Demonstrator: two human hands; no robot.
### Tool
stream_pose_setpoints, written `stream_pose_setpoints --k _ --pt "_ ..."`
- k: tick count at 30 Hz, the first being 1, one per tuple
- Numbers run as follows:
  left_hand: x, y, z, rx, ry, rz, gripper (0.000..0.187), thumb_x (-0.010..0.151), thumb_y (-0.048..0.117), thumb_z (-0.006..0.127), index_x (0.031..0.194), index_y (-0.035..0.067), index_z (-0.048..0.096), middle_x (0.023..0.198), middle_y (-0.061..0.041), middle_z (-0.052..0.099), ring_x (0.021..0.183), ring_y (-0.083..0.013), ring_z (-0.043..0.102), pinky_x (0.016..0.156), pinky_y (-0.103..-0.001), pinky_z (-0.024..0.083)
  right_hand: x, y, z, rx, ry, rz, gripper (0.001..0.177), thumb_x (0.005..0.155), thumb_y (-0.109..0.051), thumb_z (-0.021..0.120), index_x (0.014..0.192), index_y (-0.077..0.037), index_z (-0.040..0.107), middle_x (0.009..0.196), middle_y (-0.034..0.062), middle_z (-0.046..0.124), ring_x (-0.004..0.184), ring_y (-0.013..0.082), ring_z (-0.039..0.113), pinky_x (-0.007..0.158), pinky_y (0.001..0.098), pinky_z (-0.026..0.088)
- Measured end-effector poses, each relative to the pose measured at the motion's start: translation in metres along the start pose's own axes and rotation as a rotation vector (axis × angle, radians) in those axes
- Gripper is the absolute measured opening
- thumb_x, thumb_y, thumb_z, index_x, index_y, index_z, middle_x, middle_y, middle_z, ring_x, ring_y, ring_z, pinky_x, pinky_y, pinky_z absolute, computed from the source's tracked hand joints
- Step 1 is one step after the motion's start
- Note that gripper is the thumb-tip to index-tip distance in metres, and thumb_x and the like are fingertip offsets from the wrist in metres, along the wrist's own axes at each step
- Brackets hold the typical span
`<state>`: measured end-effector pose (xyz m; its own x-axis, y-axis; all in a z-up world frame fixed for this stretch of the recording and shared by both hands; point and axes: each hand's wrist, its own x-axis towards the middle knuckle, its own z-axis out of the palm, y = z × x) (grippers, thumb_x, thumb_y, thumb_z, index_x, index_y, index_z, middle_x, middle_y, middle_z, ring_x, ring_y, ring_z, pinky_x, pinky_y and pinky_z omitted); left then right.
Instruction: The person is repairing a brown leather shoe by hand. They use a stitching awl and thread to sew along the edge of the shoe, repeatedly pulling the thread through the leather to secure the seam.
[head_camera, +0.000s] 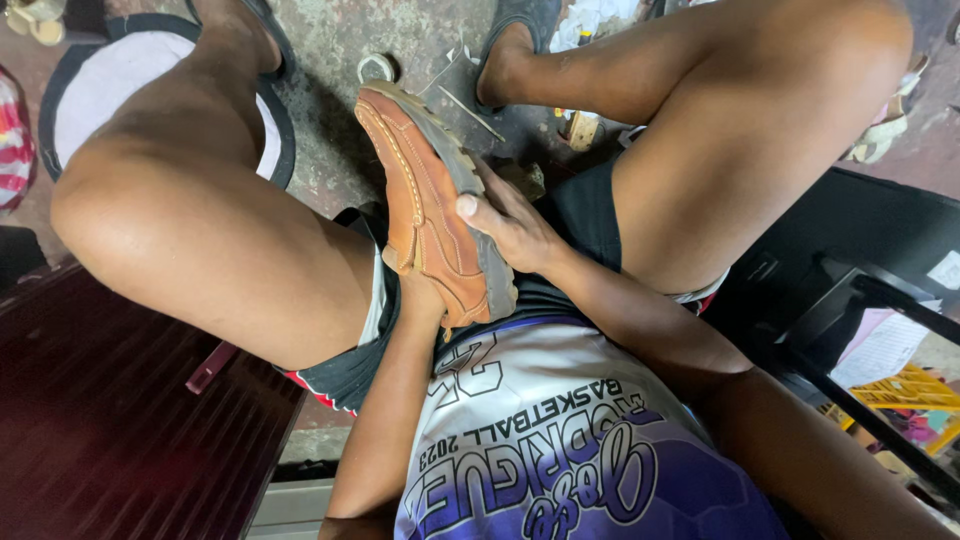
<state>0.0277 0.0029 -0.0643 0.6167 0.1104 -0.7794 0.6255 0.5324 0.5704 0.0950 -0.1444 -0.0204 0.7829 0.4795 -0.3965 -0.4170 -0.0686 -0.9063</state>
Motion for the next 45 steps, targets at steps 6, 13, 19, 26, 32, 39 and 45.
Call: stream_pose_setpoints --k 6,13,19,26,32,39,45 --pt "-0.009 -0.002 0.000 -0.081 0.022 0.010 0.035 0.104 0.020 0.056 0.133 0.002 0.057 0.117 -0.010 0.067 0.100 -0.0192 0.069 0.082 -0.033 0.059 0.000 -0.007 0.001 -0.015 -0.055 -0.040 0.085 0.102 -0.054 0.050 0.158 0.007 0.032 0.160 0.0233 0.046 0.150 0.0309 0.043 0.125 0.0392 0.029" --pt "-0.022 -0.001 0.008 -0.129 -0.004 0.041 0.034 0.104 0.020 0.057 0.133 0.002 0.057 0.117 -0.009 0.067 0.099 -0.0189 0.069 0.081 -0.033 0.059 -0.002 -0.004 0.002 0.204 -0.092 0.005 0.076 0.103 -0.049 0.053 0.155 0.005 0.041 0.153 0.0164 0.052 0.143 0.0255 0.046 0.124 0.0375 0.032" --pt "-0.024 0.001 0.002 -0.130 0.033 0.033 0.034 0.104 0.020 0.058 0.133 0.002 0.058 0.116 -0.009 0.067 0.098 -0.0187 0.069 0.080 -0.032 0.059 0.000 0.009 0.010 0.253 0.027 0.124 0.082 0.100 -0.052 0.052 0.158 0.004 0.035 0.160 0.0168 0.043 0.149 0.0250 0.038 0.124 0.0361 0.026" --pt "-0.039 0.005 0.002 -0.287 0.111 -0.030 0.033 0.103 0.019 0.058 0.132 0.003 0.058 0.115 -0.009 0.067 0.098 -0.0185 0.069 0.080 -0.032 0.059 0.001 0.003 0.006 0.147 0.000 0.124 0.091 0.097 -0.053 0.055 0.159 0.009 0.029 0.162 0.0227 0.040 0.151 0.0292 0.035 0.125 0.0367 0.024" --pt "-0.051 0.020 0.013 -0.391 -0.011 0.073 0.041 0.102 0.016 0.061 0.141 0.004 0.053 0.126 -0.008 0.065 0.108 -0.0179 0.068 0.090 -0.031 0.059 0.003 -0.002 0.005 0.136 -0.002 0.175 0.093 0.095 -0.053 0.058 0.156 0.011 0.029 0.160 0.0253 0.042 0.150 0.0303 0.039 0.123 0.0375 0.028" --pt "-0.039 0.029 0.015 -0.504 -0.011 -0.026 0.045 0.100 0.020 0.063 0.142 0.005 0.055 0.130 -0.007 0.065 0.114 -0.0185 0.066 0.099 -0.033 0.056 0.002 0.000 0.002 0.042 0.004 0.130 0.091 0.096 -0.053 0.056 0.156 0.010 0.031 0.159 0.0266 0.043 0.149 0.0315 0.041 0.123 0.0379 0.029" --pt "-0.045 0.035 0.020 -0.434 -0.017 0.032 0.042 0.102 0.020 0.062 0.140 0.004 0.056 0.129 -0.009 0.065 0.113 -0.0211 0.066 0.098 -0.036 0.056 0.004 -0.001 0.005 0.089 0.001 0.145 0.090 0.097 -0.052 0.057 0.157 0.009 0.030 0.160 0.0255 0.042 0.151 0.0311 0.039 0.123 0.0381 0.028"
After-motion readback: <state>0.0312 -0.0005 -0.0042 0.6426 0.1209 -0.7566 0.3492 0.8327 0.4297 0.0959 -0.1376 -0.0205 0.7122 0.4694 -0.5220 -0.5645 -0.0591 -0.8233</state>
